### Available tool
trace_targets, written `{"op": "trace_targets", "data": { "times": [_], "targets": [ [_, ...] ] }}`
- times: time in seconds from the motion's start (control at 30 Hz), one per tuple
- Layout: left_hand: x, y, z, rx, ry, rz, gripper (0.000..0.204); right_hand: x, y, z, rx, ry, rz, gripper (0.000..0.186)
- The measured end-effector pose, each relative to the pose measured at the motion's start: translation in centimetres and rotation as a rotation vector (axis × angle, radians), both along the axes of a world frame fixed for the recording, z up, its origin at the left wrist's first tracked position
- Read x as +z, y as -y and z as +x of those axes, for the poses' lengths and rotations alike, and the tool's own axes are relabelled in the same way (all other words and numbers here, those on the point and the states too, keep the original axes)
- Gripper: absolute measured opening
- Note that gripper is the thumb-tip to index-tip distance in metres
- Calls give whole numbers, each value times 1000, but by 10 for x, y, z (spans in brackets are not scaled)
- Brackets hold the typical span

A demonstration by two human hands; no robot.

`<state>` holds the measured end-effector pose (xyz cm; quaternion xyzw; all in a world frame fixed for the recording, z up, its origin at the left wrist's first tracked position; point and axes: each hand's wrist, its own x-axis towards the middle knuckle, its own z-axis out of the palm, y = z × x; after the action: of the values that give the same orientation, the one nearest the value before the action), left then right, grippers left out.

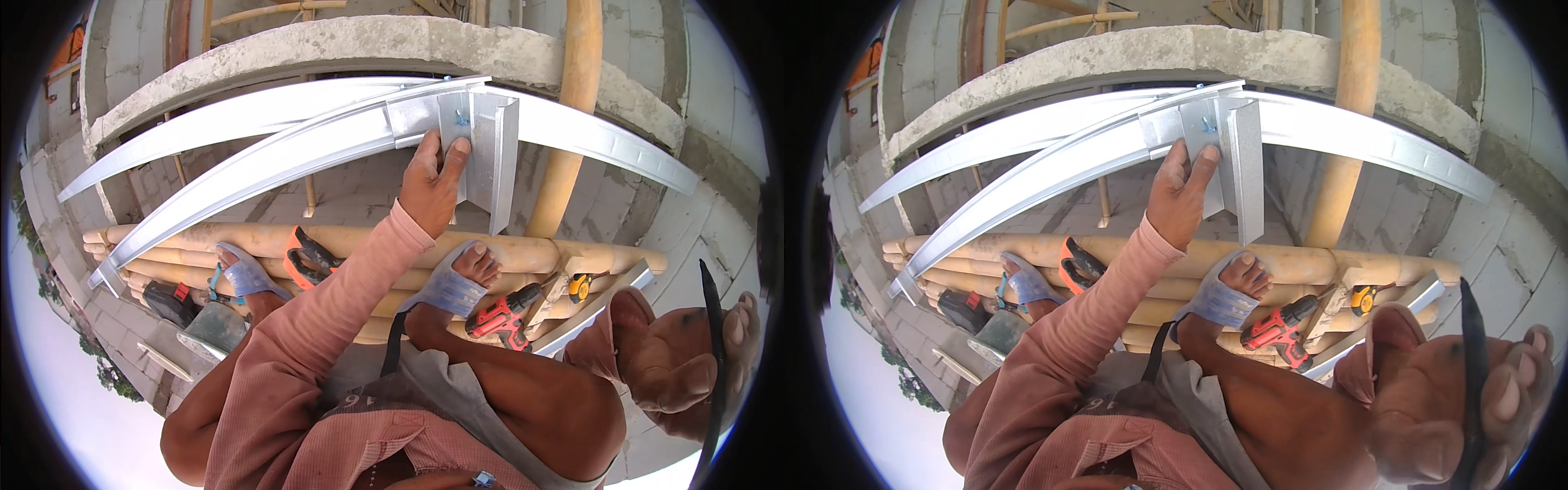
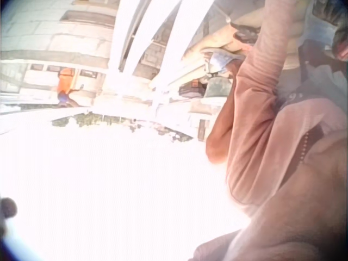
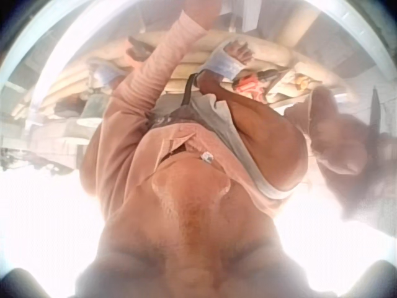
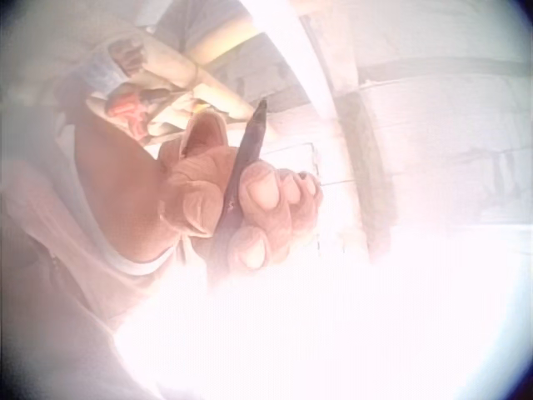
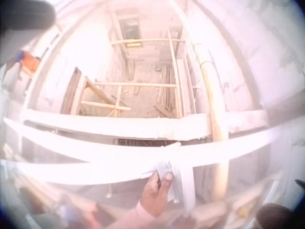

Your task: The person measures a metal stud using a tape measure, marks a line with a pen, and attaches it to a curved concrete structure using a power drill and screws while sitting on a bamboo scaffold.

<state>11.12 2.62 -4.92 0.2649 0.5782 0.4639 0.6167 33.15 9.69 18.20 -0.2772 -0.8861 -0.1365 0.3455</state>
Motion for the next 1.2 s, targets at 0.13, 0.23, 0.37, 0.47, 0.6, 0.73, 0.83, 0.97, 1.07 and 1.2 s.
{"op": "trace_targets", "data": {
  "times": [0.13, 0.23, 0.37, 0.47, 0.6, 0.73, 0.83, 0.97, 1.07, 1.2],
  "targets": [
    [2, 1, 1, -43, -94, -12, 29, -69, 29, -44, -128, -721, -870, 19],
    [9, 2, 4, -53, -114, 16, 35, -88, 42, -59, -414, -318, -1080, 11],
    [21, 6, 7, -120, -62, -41, 40, -102, 33, -87, -411, 164, -946, 28],
    [23, 12, 14, -141, -182, 31, 40, -143, 33, -69, -434, 366, -618, 43],
    [33, 13, 19, -208, -216, -61, 44, -150, 34, -64, -498, 524, -575, 48],
    [33, 18, 22, -224, -176, -52, 42, -161, 35, -55, -468, 457, -549, 48],
    [28, 26, 22, -228, -190, -16, 44, -149, 35, -69, -483, 453, -626, 48],
    [40, 21, 19, -287, -140, -94, 50, -154, 35, -62, -454, 381, -635, 49],
    [33, 26, 20, -258, -144, 3, 53, -148, 34, -70, -473, 328, -706, 50],
    [25, 25, 20, -226, -241, 82, 42, -152, 32, -67, -471, 251, -664, 52]
  ]
}}
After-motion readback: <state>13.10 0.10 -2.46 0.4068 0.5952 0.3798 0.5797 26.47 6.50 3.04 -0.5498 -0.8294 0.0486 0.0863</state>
